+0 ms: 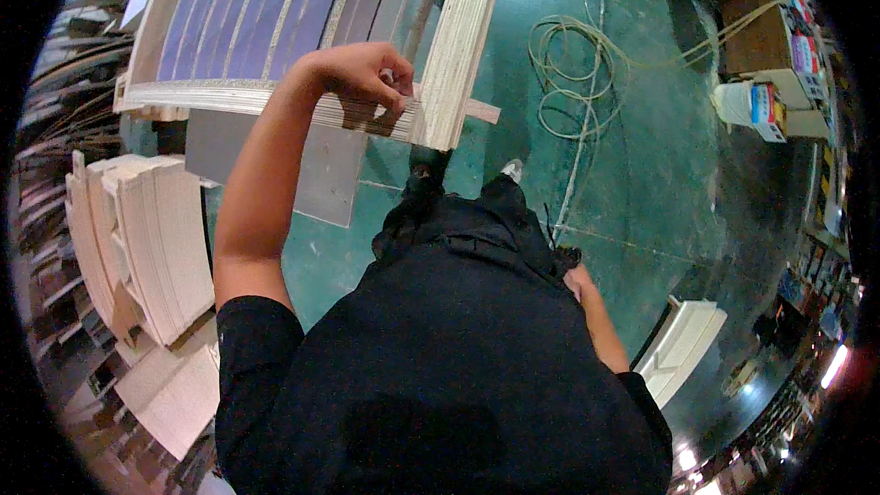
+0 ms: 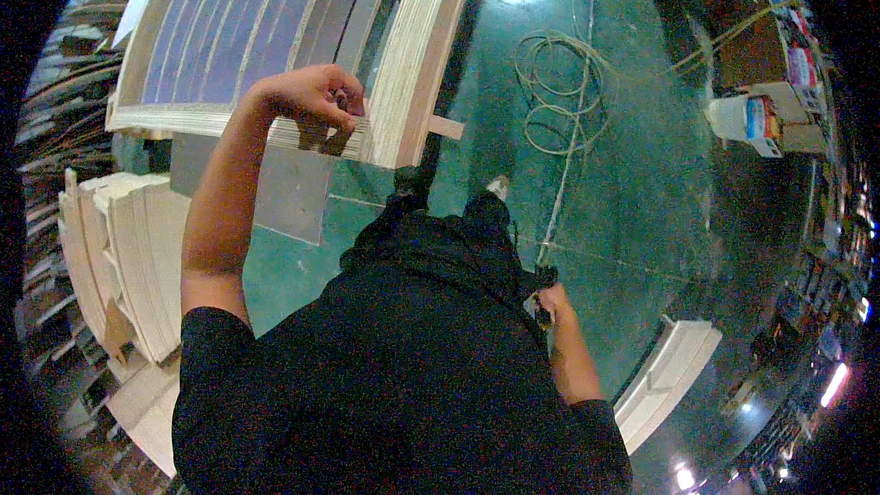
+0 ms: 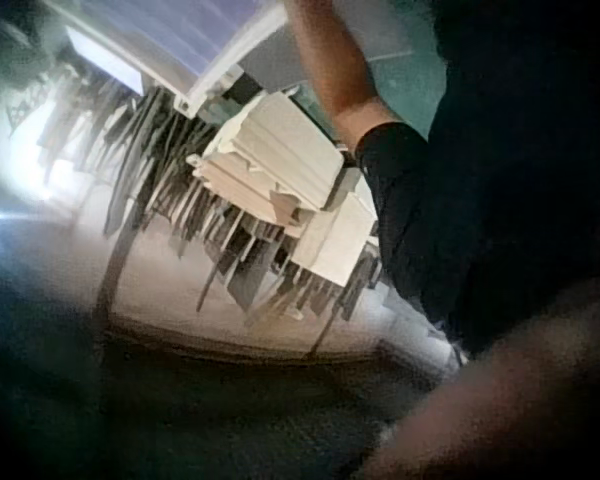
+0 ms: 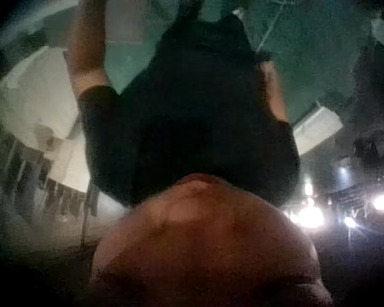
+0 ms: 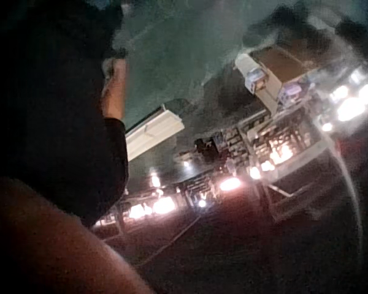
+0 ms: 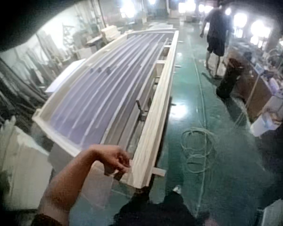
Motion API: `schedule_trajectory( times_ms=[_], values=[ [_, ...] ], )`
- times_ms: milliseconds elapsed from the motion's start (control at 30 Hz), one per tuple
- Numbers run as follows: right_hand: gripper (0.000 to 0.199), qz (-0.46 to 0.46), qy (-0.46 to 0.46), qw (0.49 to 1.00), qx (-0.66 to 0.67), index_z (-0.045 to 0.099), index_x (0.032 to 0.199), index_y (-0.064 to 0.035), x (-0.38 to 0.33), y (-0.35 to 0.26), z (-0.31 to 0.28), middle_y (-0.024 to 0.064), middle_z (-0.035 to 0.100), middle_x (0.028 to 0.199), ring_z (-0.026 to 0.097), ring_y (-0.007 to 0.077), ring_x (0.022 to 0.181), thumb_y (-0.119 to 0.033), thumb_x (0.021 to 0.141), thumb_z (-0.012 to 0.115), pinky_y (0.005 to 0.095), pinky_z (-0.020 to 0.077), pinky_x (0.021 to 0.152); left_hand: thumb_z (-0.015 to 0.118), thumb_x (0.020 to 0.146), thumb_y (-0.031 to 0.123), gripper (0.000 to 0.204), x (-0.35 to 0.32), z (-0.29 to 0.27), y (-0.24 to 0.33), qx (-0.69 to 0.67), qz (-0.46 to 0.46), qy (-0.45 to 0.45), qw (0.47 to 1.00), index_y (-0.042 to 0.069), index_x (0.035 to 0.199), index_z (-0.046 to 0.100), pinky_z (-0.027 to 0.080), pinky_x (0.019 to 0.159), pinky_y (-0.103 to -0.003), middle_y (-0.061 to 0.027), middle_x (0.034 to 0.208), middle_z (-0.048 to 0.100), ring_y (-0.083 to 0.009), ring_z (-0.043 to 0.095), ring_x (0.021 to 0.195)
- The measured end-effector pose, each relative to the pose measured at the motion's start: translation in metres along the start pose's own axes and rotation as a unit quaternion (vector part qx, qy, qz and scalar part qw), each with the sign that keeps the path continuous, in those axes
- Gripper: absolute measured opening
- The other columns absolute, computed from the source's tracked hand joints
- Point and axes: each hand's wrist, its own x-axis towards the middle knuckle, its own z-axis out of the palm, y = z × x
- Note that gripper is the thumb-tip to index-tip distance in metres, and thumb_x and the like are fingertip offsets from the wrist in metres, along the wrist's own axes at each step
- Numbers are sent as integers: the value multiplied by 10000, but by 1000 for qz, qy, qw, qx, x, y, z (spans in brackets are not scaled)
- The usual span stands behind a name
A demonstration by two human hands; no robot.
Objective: The person assembles a large wooden frame structure by placing thin wooden slats onto a base frame. They use a pneumatic nail gun to secure the slats in place, working systematically along the length of the frame. The person handles the wood pieces and the tool with both hands to align and fasten the components.
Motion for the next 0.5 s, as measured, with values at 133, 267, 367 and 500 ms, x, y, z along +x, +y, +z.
schedule_trajectory(
  times_ms=[133,267,367,500],
  values=[
    [78,-13,25,996,86,646,900,-12,49,-59,-46,100,607,712,593,232,625,-70,851,627,415,471,549,802,828,200,270,-10,11,3,-30,-53,49,997,4,1006,749,540,775,-341,-91,923,749,-171,683,849],
    [82,-146,33,988,28,605,821,-9,112,-85,-100,78,604,676,555,186,529,-56,832,671,362,438,514,775,879,231,252,-24,29,31,-6,-104,143,984,14,997,728,543,785,-360,-75,929,738,-178,686,866],
    [133,-205,61,977,18,601,913,-23,115,-116,-116,71,619,707,568,190,551,-38,810,682,348,448,520,729,927,255,239,-37,40,33,146,-91,235,957,20,968,713,534,809,-385,-87,971,720,-235,683,912],
    [197,-218,110,968,-60,600,997,-27,185,-87,-127,84,633,737,604,208,606,-28,808,658,388,486,561,680,945,298,232,-50,36,-10,364,-7,425,829,73,915,728,502,842,-451,-116,1005,692,-335,643,1004]
  ],
)
